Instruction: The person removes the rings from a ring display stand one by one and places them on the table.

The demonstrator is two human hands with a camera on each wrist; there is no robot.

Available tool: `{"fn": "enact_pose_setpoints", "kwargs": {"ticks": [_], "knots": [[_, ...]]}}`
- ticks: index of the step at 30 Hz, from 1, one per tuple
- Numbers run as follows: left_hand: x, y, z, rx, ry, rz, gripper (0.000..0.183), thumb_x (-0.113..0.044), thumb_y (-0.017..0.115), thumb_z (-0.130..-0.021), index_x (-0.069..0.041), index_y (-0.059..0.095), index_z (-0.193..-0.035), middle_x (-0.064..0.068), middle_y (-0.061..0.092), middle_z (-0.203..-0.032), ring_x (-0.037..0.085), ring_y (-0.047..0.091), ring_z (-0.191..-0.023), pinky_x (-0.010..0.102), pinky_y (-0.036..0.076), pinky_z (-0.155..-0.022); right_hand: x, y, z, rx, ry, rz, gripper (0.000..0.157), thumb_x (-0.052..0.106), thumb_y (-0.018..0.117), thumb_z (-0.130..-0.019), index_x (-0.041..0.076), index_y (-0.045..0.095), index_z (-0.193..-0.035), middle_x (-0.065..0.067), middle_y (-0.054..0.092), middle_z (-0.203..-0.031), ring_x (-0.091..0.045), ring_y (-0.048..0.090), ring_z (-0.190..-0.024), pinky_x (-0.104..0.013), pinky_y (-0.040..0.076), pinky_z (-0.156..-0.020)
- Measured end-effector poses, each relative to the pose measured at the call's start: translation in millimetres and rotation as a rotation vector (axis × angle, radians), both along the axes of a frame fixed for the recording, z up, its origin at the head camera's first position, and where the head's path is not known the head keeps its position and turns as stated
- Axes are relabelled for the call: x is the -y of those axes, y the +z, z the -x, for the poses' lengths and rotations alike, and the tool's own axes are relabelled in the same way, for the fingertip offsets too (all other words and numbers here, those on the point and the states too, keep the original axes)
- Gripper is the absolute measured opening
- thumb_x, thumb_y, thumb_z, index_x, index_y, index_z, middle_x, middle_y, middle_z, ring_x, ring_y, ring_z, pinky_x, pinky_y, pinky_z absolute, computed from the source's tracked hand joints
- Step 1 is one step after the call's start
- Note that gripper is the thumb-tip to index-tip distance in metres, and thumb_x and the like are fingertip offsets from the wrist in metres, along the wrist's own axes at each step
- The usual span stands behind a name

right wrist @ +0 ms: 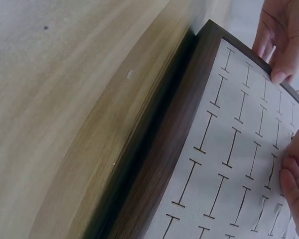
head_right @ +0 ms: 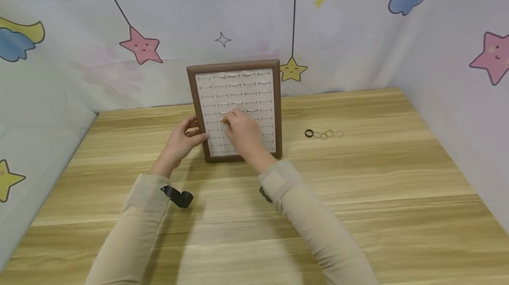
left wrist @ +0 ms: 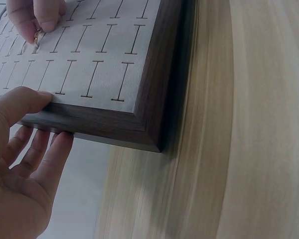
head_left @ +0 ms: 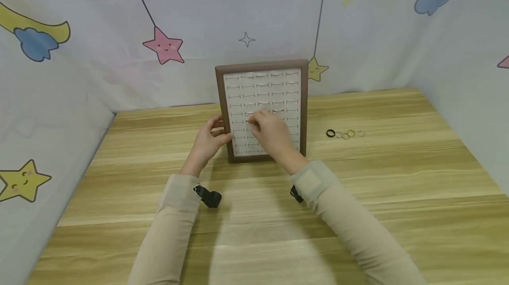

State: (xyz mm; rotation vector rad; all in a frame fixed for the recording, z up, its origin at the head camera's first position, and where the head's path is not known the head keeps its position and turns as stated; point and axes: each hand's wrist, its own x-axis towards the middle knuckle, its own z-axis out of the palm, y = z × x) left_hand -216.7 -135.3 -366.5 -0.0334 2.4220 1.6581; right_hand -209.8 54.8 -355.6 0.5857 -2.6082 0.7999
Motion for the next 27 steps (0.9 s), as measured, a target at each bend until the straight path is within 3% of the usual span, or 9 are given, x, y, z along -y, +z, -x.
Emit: {"fn": "enact_pose_setpoints", "kwargs": {"ticks": [12, 18, 27], "knots": [[-1, 0.6, 0.1, -0.003, -0.008, -0.003, 0.070, -0.015, 0.064, -0.092, -0.013, 0.026, -0.150, 0.014, 0.038, -0.147, 0.031, 0.041, -0.137, 0.043, 0.044, -0.109, -12, 4.7, 6.3, 0.156, 0.084, 0.171, 0.016, -0.002, 0.062, -0.083, 0.004, 0.069, -0.097, -0.008, 0.068, -0.097, -0.019, 0.062, -0.085, -0.025, 0.055, -0.077], [-1, 0.5, 0.8, -0.004, -0.006, -0.012, 0.070, -0.014, 0.064, -0.092, -0.012, 0.025, -0.151, 0.015, 0.038, -0.147, 0.031, 0.042, -0.136, 0.043, 0.043, -0.109, -17, 7.7, 9.3, 0.313, 0.103, 0.327, 0.016, 0.000, 0.062, -0.084, 0.003, 0.069, -0.098, -0.010, 0.069, -0.100, -0.021, 0.063, -0.090, -0.029, 0.056, -0.082], [1, -1.6, 0.6, -0.005, -0.007, -0.006, 0.071, -0.015, 0.064, -0.092, -0.012, 0.025, -0.151, 0.014, 0.038, -0.147, 0.031, 0.042, -0.136, 0.043, 0.043, -0.109, -28, 16.2, 7.8, 0.510, 0.043, 0.517, 0.018, 0.009, 0.067, -0.088, 0.005, 0.069, -0.105, -0.012, 0.069, -0.109, -0.020, 0.063, -0.096, -0.027, 0.054, -0.083]]}}
